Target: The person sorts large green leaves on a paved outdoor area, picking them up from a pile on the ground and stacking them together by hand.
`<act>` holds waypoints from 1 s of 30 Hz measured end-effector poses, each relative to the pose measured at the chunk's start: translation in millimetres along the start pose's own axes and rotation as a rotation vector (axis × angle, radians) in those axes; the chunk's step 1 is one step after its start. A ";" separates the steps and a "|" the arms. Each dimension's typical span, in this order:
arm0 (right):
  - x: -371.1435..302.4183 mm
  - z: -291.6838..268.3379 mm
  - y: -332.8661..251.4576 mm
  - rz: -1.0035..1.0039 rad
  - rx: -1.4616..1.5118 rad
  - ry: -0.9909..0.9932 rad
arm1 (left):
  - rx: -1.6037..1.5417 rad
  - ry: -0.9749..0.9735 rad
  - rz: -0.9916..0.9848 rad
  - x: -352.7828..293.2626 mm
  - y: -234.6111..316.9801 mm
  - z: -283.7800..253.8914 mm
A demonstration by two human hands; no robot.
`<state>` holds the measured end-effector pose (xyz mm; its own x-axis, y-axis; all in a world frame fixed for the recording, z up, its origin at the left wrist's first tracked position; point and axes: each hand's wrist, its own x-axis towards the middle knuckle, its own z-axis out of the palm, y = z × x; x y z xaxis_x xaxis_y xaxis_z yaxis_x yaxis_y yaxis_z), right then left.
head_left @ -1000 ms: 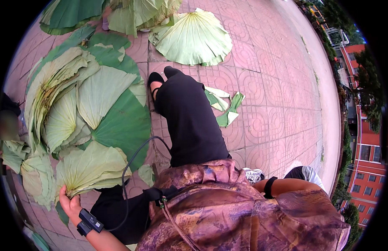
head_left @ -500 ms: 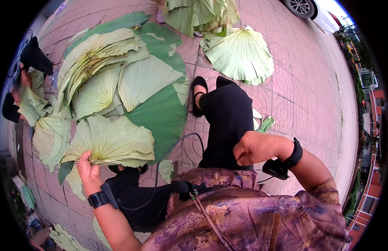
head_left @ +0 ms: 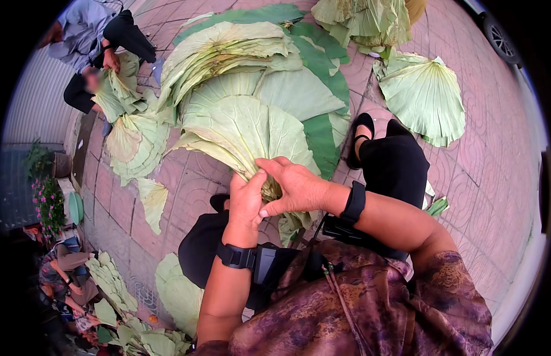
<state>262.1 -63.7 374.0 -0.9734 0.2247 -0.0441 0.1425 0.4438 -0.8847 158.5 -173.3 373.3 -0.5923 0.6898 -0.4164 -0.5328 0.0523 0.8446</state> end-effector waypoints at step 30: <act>-4.9 -92.3 36.0 0.257 0.931 0.544 | 0.339 -0.673 -0.595 -129.4 2.2 -4.7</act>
<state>288.5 31.3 385.2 -0.6934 0.6686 -0.2688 -0.0838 -0.4453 -0.8914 231.1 -265.9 427.5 0.2459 0.7477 -0.6168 -0.3690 0.6606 0.6538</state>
